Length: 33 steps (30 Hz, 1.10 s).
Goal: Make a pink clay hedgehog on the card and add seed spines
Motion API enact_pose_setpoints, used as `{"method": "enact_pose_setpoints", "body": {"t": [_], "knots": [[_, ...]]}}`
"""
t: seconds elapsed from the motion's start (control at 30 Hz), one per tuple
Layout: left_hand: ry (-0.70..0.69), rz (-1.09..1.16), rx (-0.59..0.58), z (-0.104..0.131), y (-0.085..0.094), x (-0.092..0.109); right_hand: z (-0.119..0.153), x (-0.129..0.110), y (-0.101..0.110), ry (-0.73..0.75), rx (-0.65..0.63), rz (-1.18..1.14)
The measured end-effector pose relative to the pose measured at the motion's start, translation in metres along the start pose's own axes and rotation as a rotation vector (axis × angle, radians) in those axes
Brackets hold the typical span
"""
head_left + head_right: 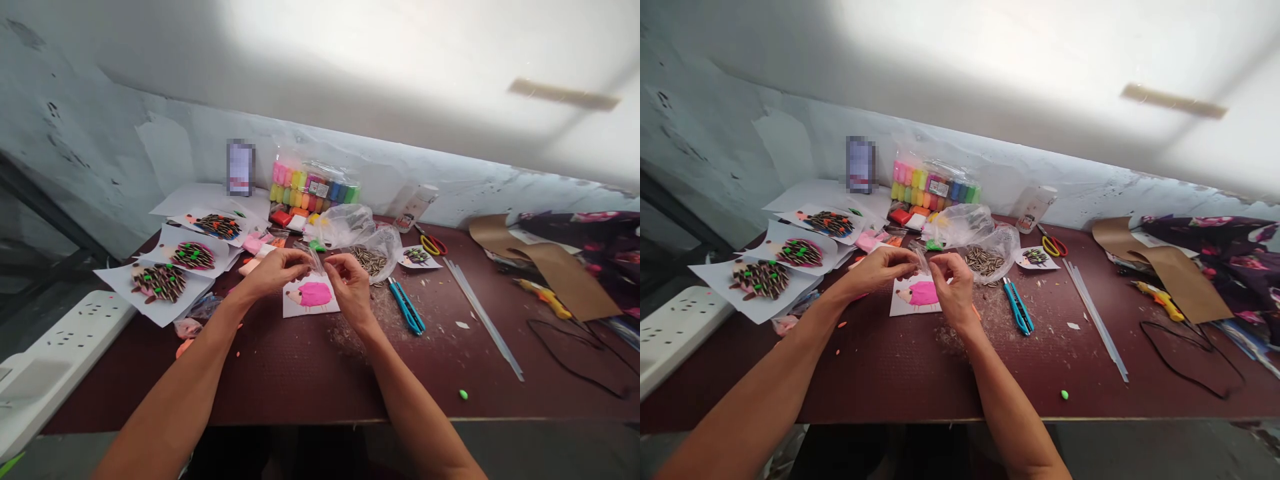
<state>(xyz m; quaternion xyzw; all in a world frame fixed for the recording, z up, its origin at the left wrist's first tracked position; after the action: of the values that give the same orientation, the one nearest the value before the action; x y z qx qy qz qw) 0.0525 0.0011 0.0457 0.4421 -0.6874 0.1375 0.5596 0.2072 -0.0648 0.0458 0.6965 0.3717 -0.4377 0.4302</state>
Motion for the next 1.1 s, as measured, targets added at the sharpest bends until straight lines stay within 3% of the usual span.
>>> {"method": "enact_pose_setpoints", "body": {"t": [0.27,0.47,0.67,0.87,0.97,1.1], "knots": [[0.074,-0.077,-0.098,0.004,-0.003,0.000,-0.003,0.014,-0.011,-0.184,-0.231,-0.117],[0.133,0.135,-0.062,0.006,0.002,-0.004,-0.008,0.017,-0.005,-0.215,-0.162,-0.117],[0.129,0.126,-0.069,0.006,0.008,-0.004,-0.011,0.023,-0.005,-0.168,-0.210,-0.091],[0.179,0.054,-0.205,0.008,0.000,0.008,-0.009,0.025,-0.012,-0.111,-0.381,-0.109],[0.189,0.063,-0.249,0.010,-0.003,0.010,-0.010,0.028,-0.011,-0.109,-0.337,-0.083],[0.200,0.085,-0.169,0.010,-0.001,0.005,-0.011,0.028,-0.008,-0.025,-0.297,0.000]]}}
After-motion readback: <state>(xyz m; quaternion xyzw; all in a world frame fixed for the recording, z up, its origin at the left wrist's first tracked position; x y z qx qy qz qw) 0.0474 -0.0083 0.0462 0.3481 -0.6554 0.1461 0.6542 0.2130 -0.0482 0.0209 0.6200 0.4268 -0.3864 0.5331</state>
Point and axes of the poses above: each hand's wrist, its own z-axis away from the middle knuckle, its own y-axis out of the back of the hand, x = y × z, the point moved 4 cm from there along -z, towards the middle knuckle, and after that the axes turned 12 degrees about -y, right-handed, at the moved point
